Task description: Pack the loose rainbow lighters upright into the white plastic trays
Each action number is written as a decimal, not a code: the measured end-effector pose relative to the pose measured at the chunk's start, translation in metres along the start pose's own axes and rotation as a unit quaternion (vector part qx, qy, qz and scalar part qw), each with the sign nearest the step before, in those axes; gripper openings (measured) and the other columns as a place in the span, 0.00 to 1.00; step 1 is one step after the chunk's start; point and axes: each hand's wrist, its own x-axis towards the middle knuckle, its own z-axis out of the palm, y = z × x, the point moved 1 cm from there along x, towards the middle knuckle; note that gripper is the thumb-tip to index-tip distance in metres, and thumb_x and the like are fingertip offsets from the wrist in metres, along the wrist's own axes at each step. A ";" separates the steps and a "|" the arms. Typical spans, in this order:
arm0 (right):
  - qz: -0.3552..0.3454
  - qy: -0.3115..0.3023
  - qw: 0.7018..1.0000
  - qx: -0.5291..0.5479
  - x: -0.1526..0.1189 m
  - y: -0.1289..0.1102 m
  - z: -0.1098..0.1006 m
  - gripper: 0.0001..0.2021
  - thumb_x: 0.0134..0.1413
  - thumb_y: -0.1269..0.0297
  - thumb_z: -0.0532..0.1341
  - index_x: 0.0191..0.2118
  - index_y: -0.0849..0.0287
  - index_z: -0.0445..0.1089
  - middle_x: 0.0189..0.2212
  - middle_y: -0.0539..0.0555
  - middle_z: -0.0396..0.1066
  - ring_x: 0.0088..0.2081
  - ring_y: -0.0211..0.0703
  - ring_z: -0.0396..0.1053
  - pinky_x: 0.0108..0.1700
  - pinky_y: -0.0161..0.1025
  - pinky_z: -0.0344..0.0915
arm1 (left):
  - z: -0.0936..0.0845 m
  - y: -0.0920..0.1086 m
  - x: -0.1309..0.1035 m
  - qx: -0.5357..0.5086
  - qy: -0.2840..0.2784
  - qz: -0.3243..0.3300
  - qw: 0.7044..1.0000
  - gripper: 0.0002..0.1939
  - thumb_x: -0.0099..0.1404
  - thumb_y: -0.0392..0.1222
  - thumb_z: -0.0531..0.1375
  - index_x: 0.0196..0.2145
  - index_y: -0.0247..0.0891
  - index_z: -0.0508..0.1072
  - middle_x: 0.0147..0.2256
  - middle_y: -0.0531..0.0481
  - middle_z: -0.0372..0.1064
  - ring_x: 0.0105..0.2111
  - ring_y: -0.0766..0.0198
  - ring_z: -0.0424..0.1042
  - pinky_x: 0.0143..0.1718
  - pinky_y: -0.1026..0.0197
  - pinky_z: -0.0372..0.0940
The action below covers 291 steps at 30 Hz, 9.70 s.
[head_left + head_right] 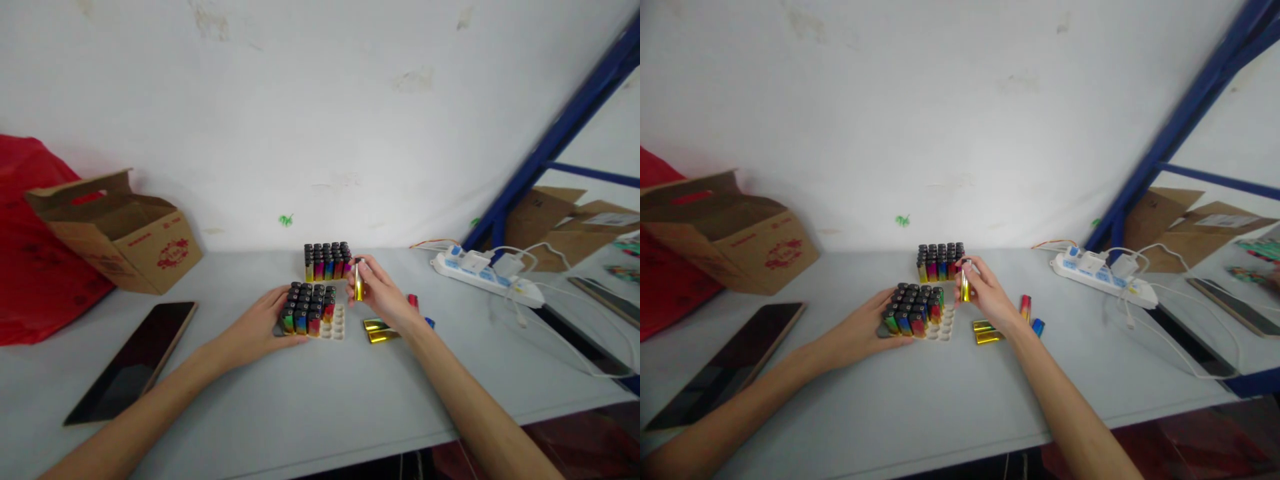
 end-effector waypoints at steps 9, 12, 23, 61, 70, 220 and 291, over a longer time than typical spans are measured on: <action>0.011 -0.036 0.996 -0.077 -0.001 0.009 0.015 0.40 0.63 0.12 0.74 0.53 0.45 0.68 0.26 0.37 0.55 0.26 0.40 0.51 0.27 0.35 0.53 | -0.002 0.005 0.002 -0.013 -0.004 -0.002 1.000 0.47 0.75 0.72 0.81 0.81 0.51 0.79 0.79 0.39 0.81 0.78 0.32 0.80 0.87 0.33 0.72; -0.021 0.018 0.988 -0.153 -0.003 0.013 0.017 0.41 0.65 0.08 0.69 0.41 0.47 0.66 0.26 0.39 0.53 0.26 0.39 0.49 0.27 0.37 0.49 | -0.003 0.005 0.002 -0.013 -0.004 0.000 1.000 0.48 0.76 0.71 0.81 0.83 0.49 0.77 0.80 0.37 0.79 0.80 0.31 0.79 0.88 0.31 0.70; -0.087 0.090 0.939 -0.319 -0.006 0.026 0.016 0.35 0.74 0.26 0.62 0.25 0.47 0.57 0.22 0.46 0.55 0.27 0.40 0.53 0.32 0.41 0.51 | -0.003 0.006 0.002 -0.014 -0.006 -0.015 1.000 0.50 0.74 0.75 0.81 0.81 0.50 0.78 0.80 0.38 0.79 0.80 0.31 0.79 0.88 0.32 0.70; -0.169 -0.157 0.833 -0.502 -0.035 0.004 0.005 0.28 0.97 0.38 0.59 0.44 0.52 0.78 0.33 0.53 0.82 0.32 0.47 0.77 0.39 0.41 0.62 | -0.001 0.004 0.003 -0.015 0.003 0.002 1.000 0.48 0.75 0.72 0.82 0.81 0.49 0.78 0.79 0.38 0.80 0.78 0.32 0.80 0.87 0.33 0.72; -0.117 -0.142 0.748 -0.638 -0.030 0.001 0.006 0.27 0.90 0.41 0.71 0.37 0.54 0.78 0.30 0.53 0.81 0.32 0.47 0.76 0.39 0.42 0.57 | -0.003 0.004 0.002 -0.013 0.005 -0.008 1.000 0.46 0.74 0.71 0.82 0.80 0.50 0.80 0.78 0.39 0.82 0.77 0.31 0.82 0.85 0.32 0.74; 0.088 0.091 0.731 -0.671 -0.027 -0.046 -0.109 0.03 0.78 0.67 0.72 0.46 0.55 0.82 0.45 0.63 0.89 0.49 0.58 0.88 0.52 0.45 0.75 | -0.002 0.011 0.006 -0.010 0.017 -0.024 1.000 0.45 0.75 0.76 0.78 0.78 0.49 0.82 0.76 0.39 0.84 0.76 0.30 0.83 0.85 0.29 0.74; 0.121 -0.114 0.845 -0.508 -0.043 -0.051 -0.099 0.14 0.61 0.56 0.83 0.49 0.53 0.91 0.49 0.57 0.92 0.51 0.57 0.87 0.55 0.48 0.83 | -0.002 -0.002 0.002 -0.041 0.017 -0.026 0.999 0.49 0.67 0.77 0.84 0.75 0.49 0.86 0.77 0.36 0.82 0.77 0.26 0.82 0.86 0.27 0.74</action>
